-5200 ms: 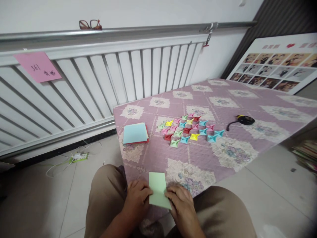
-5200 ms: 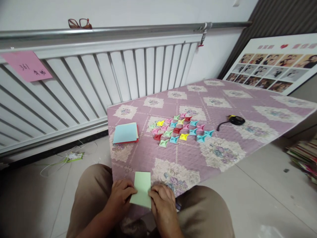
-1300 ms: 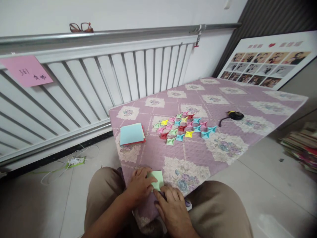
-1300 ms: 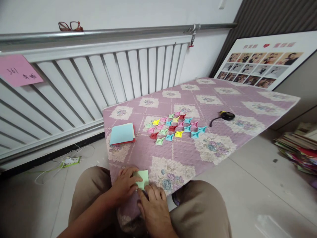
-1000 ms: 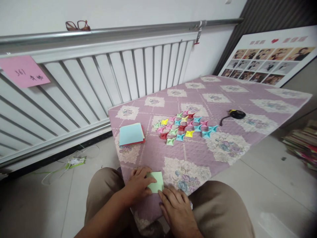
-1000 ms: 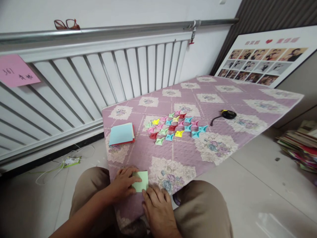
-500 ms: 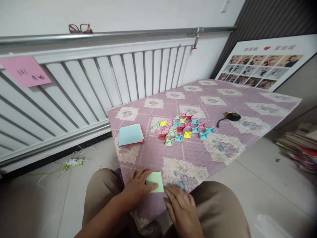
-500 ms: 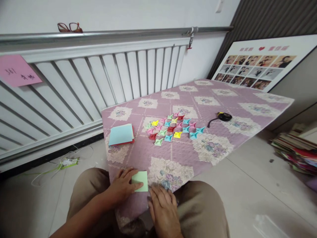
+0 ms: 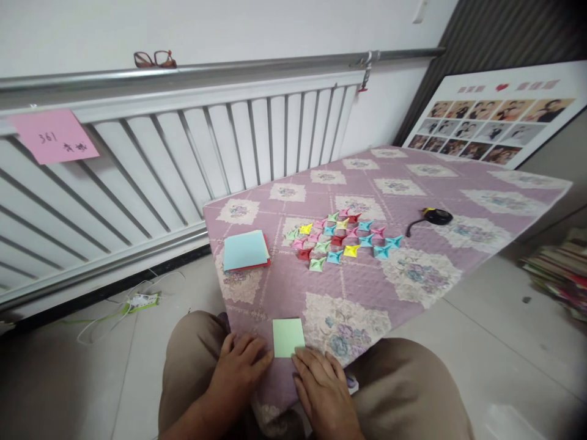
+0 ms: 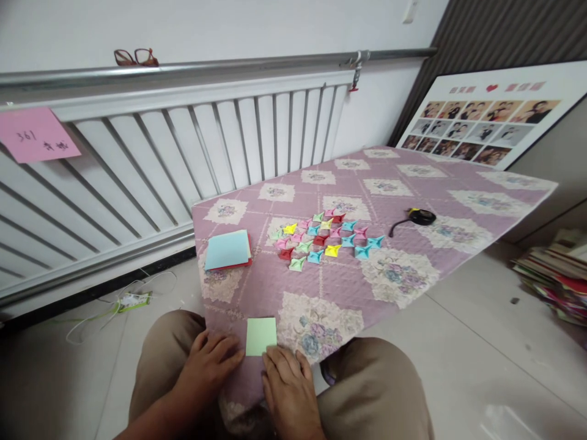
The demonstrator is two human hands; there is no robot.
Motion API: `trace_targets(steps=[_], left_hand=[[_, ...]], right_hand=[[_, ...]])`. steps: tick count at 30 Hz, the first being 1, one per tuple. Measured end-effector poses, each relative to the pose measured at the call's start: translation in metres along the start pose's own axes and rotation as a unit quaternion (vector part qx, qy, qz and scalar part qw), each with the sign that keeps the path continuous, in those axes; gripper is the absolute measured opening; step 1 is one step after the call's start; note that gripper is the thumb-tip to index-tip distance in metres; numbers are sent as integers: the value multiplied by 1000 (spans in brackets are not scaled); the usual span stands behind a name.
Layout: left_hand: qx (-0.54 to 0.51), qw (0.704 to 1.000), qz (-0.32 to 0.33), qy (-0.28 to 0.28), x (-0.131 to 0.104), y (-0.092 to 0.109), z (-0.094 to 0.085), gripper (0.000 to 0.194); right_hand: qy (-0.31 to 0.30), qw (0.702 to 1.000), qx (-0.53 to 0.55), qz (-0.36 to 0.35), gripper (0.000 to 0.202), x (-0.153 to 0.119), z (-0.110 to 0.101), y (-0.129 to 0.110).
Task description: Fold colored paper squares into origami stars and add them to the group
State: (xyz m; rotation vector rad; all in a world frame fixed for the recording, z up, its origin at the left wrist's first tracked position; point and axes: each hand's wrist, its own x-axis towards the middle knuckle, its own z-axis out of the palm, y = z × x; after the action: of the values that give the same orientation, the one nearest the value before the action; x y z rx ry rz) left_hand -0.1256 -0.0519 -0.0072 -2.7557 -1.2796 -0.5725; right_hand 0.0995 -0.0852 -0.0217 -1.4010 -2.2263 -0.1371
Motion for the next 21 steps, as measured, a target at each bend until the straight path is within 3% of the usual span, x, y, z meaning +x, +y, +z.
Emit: trace_targets(steps=[3, 7, 13, 21], left_hand=[[-20, 999, -46, -15, 0, 0, -7, 29], [-76, 991, -109, 8, 8, 16, -1, 32], [-119, 984, -128, 32, 18, 41, 11, 23], [-135, 980, -121, 76, 16, 39, 15, 22]], right_hand=[[3, 1000, 17, 4, 34, -2, 2, 1], [12, 996, 77, 38, 34, -1, 2, 4], [66, 980, 71, 171, 40, 18, 1, 24], [6, 975, 42, 220, 26, 41, 5, 23]])
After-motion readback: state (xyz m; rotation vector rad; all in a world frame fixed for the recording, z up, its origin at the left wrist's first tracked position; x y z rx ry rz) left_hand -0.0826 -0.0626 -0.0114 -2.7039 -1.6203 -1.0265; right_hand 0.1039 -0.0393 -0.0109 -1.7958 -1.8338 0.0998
